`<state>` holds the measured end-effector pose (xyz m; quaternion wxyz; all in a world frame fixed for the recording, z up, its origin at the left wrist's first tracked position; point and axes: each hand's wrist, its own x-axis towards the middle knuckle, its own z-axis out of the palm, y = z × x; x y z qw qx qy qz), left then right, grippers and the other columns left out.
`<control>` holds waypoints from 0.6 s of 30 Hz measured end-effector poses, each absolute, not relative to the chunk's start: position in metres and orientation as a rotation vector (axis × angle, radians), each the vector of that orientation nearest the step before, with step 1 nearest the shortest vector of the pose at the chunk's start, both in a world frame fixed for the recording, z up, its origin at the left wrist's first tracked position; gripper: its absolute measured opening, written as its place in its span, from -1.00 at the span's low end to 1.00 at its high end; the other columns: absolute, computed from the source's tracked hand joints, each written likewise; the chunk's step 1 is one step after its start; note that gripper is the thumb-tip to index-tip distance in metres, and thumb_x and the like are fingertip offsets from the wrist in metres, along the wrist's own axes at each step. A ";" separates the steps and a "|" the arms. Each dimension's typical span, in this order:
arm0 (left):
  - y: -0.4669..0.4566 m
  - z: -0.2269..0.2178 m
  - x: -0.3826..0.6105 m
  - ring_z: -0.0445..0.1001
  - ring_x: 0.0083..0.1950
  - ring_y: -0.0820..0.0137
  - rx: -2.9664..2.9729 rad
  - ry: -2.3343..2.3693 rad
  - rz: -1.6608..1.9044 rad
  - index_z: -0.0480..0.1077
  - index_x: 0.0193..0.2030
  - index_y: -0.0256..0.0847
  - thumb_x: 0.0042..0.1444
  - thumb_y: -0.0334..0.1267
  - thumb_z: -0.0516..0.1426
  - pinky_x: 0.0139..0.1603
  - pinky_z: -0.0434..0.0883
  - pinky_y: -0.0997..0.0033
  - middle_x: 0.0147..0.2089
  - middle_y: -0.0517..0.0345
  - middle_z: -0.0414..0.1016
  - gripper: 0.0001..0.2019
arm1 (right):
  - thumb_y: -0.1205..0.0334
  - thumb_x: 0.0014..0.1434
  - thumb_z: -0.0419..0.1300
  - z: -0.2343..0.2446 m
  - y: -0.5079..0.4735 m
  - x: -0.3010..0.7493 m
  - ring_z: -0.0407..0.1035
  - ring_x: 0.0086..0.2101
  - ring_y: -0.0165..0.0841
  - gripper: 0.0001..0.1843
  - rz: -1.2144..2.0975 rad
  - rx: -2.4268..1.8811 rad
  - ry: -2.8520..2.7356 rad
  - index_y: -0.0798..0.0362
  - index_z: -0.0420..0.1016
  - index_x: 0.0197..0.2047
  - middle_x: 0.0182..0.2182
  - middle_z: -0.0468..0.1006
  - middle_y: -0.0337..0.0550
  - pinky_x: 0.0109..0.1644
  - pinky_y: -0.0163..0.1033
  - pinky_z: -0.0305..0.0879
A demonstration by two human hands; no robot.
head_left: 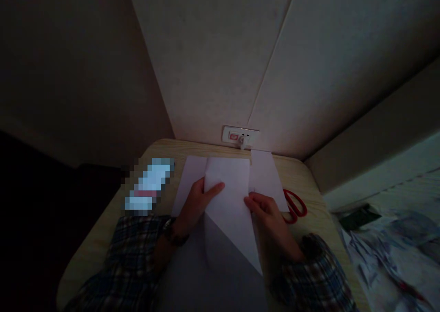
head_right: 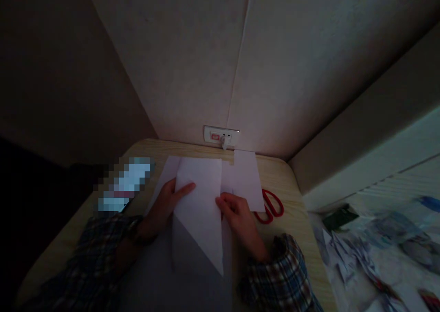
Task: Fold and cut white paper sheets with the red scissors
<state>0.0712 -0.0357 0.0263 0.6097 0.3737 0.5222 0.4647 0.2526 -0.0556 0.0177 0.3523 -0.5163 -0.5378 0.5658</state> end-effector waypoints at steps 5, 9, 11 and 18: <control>-0.031 0.021 0.067 0.46 -0.39 0.40 0.830 1.196 1.118 0.43 -0.29 -0.30 -0.10 -0.15 0.24 -0.43 0.37 0.51 -0.36 0.14 0.54 -0.72 | -0.03 0.08 0.11 0.029 -0.045 0.240 0.19 -0.55 -0.42 -0.66 1.389 -1.355 -1.388 0.07 0.31 -0.53 -0.60 0.32 -0.28 -0.53 -0.36 0.09; -0.026 0.019 0.062 0.44 -0.39 0.42 0.798 1.201 1.158 0.43 -0.29 -0.31 -0.09 -0.16 0.23 -0.43 0.35 0.52 -0.37 0.13 0.52 -0.73 | -0.05 0.02 0.15 0.035 -0.036 0.227 0.23 -0.56 -0.39 -0.64 1.318 -1.451 -1.374 0.09 0.37 -0.55 -0.61 0.37 -0.24 -0.53 -0.35 0.13; -0.024 0.018 0.060 0.44 -0.39 0.42 0.793 1.203 1.161 0.43 -0.29 -0.32 -0.09 -0.17 0.23 -0.43 0.35 0.52 -0.36 0.12 0.52 -0.74 | -0.06 0.04 0.13 0.031 -0.035 0.222 0.25 -0.57 -0.37 -0.64 1.374 -1.488 -1.281 0.10 0.42 -0.49 -0.61 0.40 -0.22 -0.55 -0.34 0.14; -0.018 0.016 0.055 0.41 -0.39 0.45 0.779 1.160 1.135 0.43 -0.31 -0.31 -0.08 -0.16 0.22 -0.44 0.33 0.55 -0.36 0.15 0.51 -0.75 | -0.10 0.02 0.13 0.015 -0.035 0.221 0.25 -0.60 -0.37 -0.61 1.362 -1.633 -1.214 0.10 0.47 -0.46 -0.65 0.41 -0.23 -0.58 -0.34 0.14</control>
